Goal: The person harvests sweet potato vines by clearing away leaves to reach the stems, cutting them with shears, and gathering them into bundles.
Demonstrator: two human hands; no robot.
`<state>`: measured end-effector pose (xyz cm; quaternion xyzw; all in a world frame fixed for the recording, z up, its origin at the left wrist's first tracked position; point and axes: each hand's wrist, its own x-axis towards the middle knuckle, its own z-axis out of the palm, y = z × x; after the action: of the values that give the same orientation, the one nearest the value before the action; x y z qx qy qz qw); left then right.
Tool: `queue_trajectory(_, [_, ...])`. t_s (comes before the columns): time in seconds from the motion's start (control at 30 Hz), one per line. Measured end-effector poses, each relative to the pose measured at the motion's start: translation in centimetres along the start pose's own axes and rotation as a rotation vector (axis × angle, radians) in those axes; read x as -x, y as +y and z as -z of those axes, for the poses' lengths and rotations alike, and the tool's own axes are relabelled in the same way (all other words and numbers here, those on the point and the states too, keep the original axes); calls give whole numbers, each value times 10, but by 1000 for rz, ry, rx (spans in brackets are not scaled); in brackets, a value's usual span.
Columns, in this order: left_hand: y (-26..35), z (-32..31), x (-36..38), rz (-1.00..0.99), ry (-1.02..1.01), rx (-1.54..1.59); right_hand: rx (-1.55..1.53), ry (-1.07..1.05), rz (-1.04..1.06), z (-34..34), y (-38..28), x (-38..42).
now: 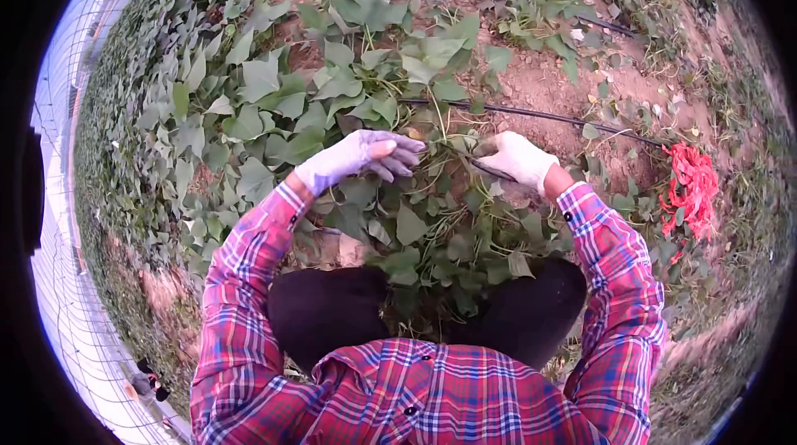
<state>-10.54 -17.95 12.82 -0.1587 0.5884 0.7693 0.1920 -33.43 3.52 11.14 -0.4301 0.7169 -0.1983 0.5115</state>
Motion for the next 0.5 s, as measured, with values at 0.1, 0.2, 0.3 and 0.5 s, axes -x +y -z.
queue_trajectory(0.1, [-44,47,-93,282,165,-6,-399,-32,-203,-8,-13,-21])
queue_trajectory(0.2, [-44,68,-104,336,264,179,-357,-68,-174,-5,-27,-18])
queue_trajectory(0.3, [-92,89,-117,285,142,358,-272,-250,-231,-7,-28,12])
queue_trajectory(0.5, [-63,67,-121,-235,311,817,-155,-281,-298,-31,-44,90])
